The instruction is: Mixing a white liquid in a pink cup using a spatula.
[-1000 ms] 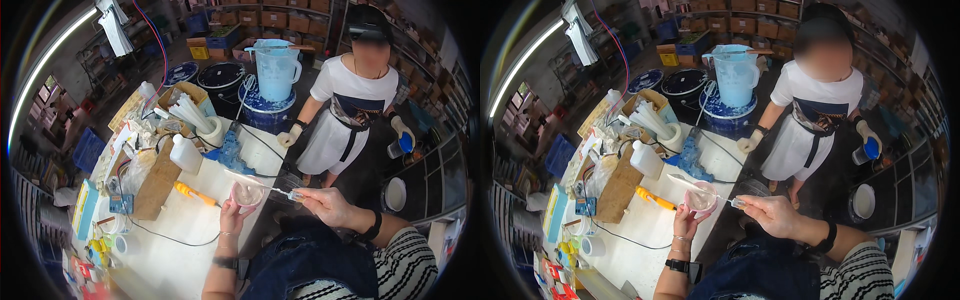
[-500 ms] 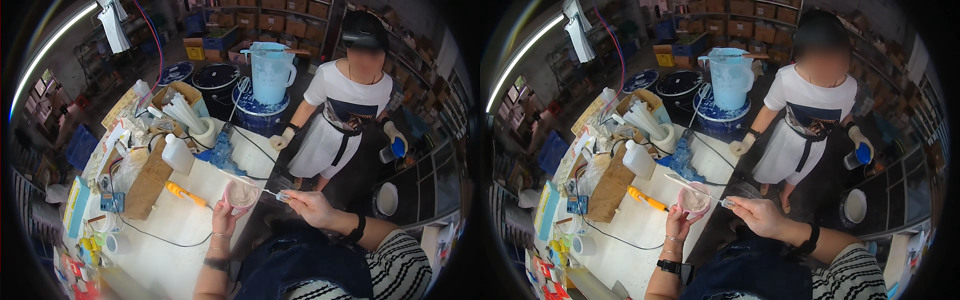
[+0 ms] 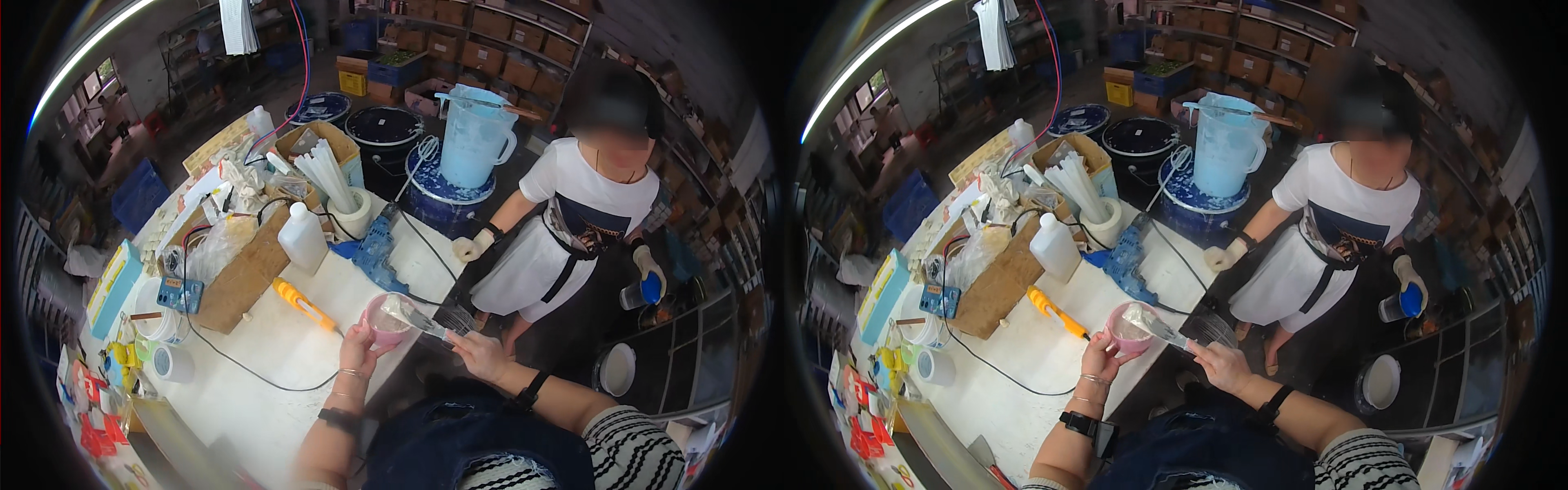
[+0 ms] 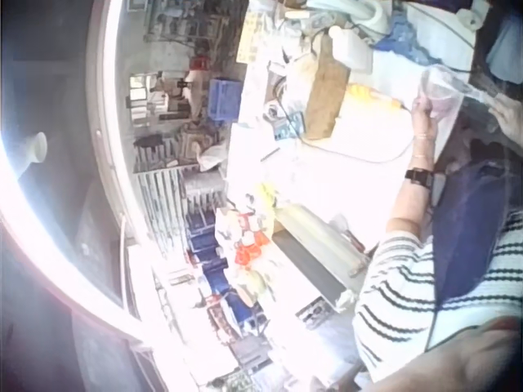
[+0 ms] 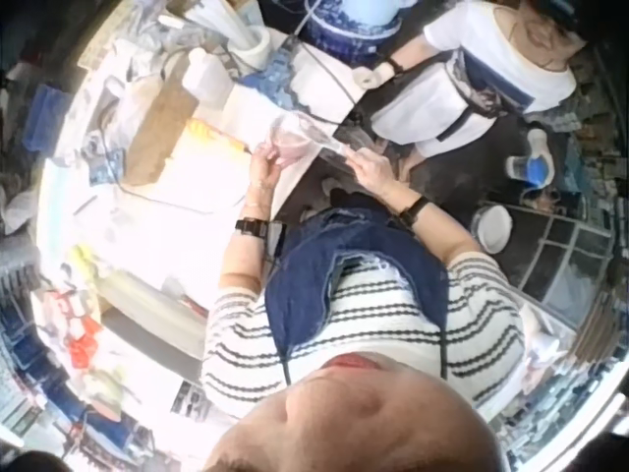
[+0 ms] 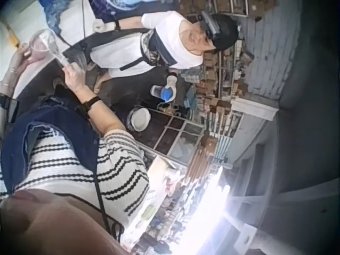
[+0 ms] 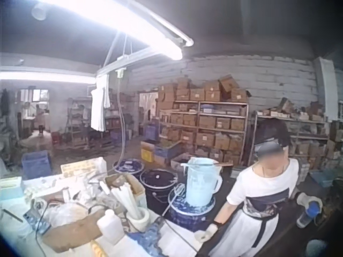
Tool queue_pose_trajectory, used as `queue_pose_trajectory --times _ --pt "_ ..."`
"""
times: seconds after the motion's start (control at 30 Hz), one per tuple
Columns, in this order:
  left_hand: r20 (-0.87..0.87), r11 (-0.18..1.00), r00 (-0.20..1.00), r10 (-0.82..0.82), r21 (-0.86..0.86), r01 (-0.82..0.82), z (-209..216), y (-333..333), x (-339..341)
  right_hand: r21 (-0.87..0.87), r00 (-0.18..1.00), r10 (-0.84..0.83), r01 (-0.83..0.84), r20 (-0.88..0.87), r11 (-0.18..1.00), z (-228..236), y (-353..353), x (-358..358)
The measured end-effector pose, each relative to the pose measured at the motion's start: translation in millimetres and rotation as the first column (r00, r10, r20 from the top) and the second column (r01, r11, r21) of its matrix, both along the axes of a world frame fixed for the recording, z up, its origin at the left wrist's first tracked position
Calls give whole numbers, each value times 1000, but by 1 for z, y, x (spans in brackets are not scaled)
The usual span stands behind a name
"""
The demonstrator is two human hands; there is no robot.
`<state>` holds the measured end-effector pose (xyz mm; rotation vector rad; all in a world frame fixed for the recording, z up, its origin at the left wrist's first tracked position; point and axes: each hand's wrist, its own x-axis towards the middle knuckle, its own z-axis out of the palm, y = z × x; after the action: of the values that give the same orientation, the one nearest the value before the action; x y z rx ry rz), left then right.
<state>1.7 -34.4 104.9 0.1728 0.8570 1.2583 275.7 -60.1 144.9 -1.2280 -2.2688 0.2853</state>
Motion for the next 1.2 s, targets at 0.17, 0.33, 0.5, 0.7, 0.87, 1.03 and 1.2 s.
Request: queue_pose_trajectory --times 0.17,0.33,0.5,0.7,0.87,1.03,1.2 --pt "1 994 997 76 -74 -76 -20 -1 -6 -104 982 53 -34 183 994 35 -5 28" --pt "10 999 1000 -6 -52 6 -43 -3 -4 -221 997 43 -29 60 975 43 -7 32" --pt "-134 989 981 -138 29 143 -47 9 -7 -885 767 -463 -299 -445 356 11 12 7" --pt "-589 956 790 -170 96 277 -59 21 -28 -920 818 -425 -310 -387 241 -5 23 -15" --pt "-612 944 728 -308 -100 315 -42 20 -36 -886 698 -551 -415 -457 208 -51 24 -21" --pt "-431 966 870 -240 -23 256 -58 13 -37 -904 777 -470 -305 -418 301 -77 28 -35" --pt "-409 969 879 -244 -76 234 -53 12 -34 -845 918 -322 -26 -232 534 -81 23 -12"
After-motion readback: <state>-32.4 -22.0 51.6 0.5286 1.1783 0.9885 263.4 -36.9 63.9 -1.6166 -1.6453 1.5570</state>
